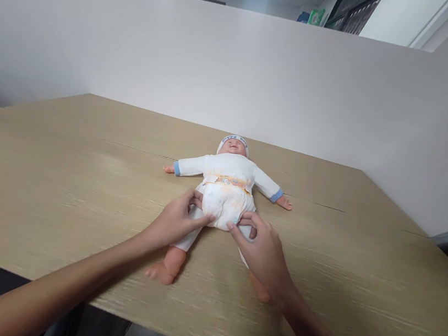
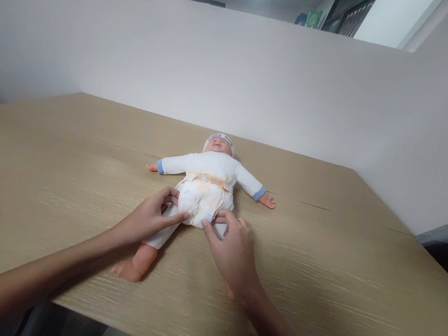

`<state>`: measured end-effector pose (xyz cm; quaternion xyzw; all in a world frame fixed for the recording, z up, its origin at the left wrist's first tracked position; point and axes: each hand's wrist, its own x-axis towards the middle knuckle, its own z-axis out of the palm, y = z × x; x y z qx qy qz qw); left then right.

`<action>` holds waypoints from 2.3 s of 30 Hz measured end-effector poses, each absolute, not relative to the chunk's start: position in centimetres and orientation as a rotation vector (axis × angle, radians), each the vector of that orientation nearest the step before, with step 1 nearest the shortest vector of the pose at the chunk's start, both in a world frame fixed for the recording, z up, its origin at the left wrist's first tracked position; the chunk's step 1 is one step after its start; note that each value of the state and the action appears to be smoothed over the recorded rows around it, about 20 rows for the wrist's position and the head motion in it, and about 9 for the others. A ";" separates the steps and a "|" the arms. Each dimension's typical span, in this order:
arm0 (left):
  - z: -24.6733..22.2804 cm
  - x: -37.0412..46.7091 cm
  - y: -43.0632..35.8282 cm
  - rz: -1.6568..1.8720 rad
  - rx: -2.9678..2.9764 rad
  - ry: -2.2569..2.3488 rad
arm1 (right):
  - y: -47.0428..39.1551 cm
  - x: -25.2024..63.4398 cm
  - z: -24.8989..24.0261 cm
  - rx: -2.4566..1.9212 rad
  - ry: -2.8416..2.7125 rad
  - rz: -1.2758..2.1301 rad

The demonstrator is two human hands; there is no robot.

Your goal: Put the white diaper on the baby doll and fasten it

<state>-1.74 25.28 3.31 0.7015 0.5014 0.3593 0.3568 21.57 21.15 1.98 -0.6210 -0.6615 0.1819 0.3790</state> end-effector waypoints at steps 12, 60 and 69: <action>4.4 -2.4 25.4 0.757 2.039 1.269 | 20.7 21.1 1.4 -1.607 -1.683 0.441; 0.6 -5.9 39.9 0.778 2.627 1.805 | 35.6 30.5 -2.3 -1.617 -1.843 -0.561; 1.7 -4.0 41.6 0.588 2.520 1.872 | 37.3 30.4 -2.5 -1.701 -1.899 -0.324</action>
